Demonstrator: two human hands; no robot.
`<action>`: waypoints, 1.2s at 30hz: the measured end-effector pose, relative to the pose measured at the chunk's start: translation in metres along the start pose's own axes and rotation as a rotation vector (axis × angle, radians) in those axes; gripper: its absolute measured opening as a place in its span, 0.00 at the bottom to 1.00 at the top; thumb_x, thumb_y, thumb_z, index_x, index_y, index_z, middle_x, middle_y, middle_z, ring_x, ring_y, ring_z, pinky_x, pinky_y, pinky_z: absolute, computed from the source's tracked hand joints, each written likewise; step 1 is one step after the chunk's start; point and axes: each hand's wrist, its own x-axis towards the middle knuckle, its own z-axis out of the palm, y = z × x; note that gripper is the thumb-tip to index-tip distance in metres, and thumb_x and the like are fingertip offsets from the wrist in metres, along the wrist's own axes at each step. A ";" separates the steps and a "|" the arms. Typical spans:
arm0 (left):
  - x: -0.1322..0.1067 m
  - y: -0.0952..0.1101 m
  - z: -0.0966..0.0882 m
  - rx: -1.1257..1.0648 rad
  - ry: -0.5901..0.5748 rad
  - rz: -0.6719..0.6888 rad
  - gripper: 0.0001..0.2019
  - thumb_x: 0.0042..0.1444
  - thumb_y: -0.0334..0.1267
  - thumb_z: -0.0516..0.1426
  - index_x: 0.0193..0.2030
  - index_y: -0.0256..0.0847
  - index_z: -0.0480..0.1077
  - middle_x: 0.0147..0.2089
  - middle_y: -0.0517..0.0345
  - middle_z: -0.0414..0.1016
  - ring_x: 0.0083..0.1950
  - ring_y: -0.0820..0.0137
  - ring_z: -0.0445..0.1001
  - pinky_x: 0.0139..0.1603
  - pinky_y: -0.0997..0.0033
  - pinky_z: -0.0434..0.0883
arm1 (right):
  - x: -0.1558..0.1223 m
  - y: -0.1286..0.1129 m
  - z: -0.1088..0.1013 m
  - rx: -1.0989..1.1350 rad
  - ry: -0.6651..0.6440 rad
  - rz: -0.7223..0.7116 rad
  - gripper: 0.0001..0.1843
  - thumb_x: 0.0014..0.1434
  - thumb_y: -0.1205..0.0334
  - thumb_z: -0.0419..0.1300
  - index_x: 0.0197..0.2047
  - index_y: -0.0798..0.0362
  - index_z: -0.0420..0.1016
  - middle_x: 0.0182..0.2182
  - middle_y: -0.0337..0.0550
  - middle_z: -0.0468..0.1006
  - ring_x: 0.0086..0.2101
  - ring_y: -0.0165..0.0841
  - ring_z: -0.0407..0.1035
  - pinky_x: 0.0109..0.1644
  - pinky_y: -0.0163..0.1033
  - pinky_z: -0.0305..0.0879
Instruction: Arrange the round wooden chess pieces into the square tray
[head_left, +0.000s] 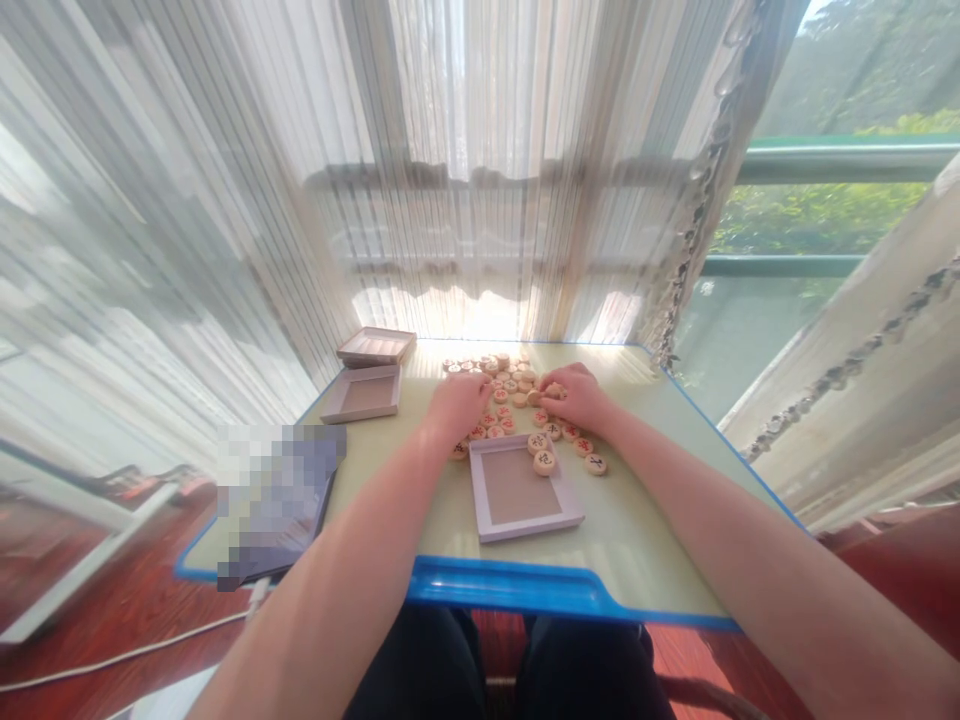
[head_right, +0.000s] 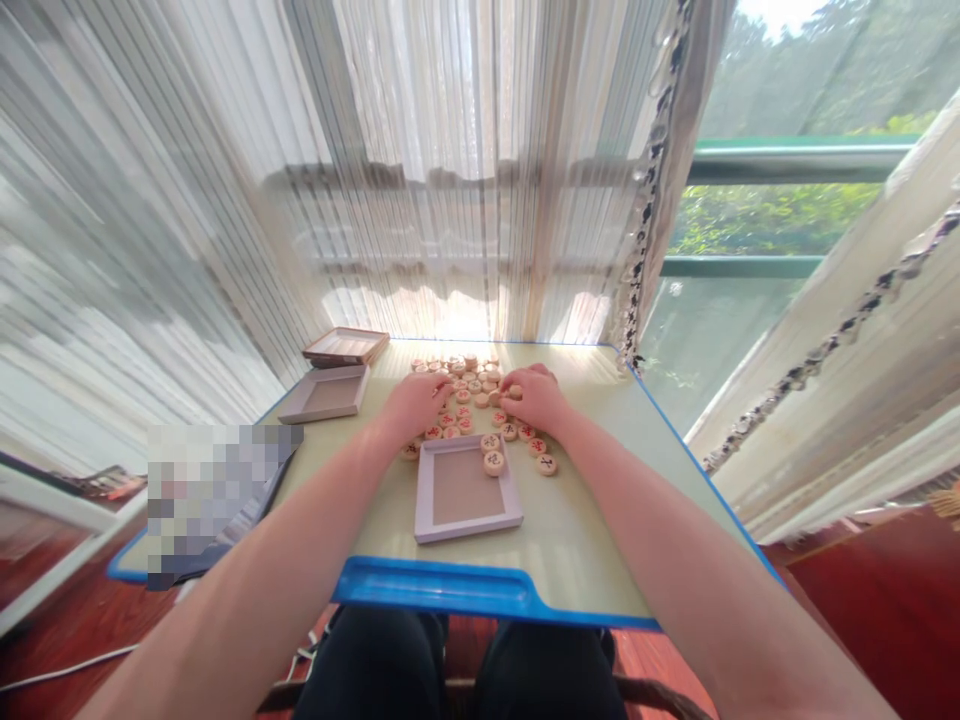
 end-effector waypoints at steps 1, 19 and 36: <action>0.000 0.000 0.001 -0.032 0.000 0.013 0.16 0.62 0.39 0.44 0.38 0.42 0.73 0.39 0.53 0.77 0.43 0.65 0.72 0.45 0.67 0.67 | -0.001 -0.004 0.000 0.007 -0.010 -0.024 0.07 0.47 0.61 0.60 0.31 0.50 0.76 0.30 0.42 0.76 0.44 0.41 0.62 0.51 0.45 0.58; 0.000 0.000 0.003 -0.051 -0.051 0.255 0.13 0.56 0.39 0.52 0.40 0.44 0.76 0.41 0.57 0.77 0.46 0.65 0.72 0.51 0.67 0.67 | -0.002 -0.018 0.008 -0.100 -0.143 -0.293 0.15 0.56 0.65 0.52 0.40 0.46 0.79 0.44 0.37 0.78 0.45 0.38 0.63 0.55 0.44 0.55; 0.003 -0.002 0.014 -0.077 0.018 0.265 0.16 0.60 0.37 0.47 0.47 0.44 0.74 0.48 0.59 0.76 0.52 0.65 0.70 0.57 0.66 0.64 | -0.003 -0.022 0.006 -0.084 -0.112 -0.196 0.11 0.55 0.61 0.56 0.38 0.49 0.79 0.40 0.41 0.79 0.43 0.38 0.64 0.51 0.42 0.58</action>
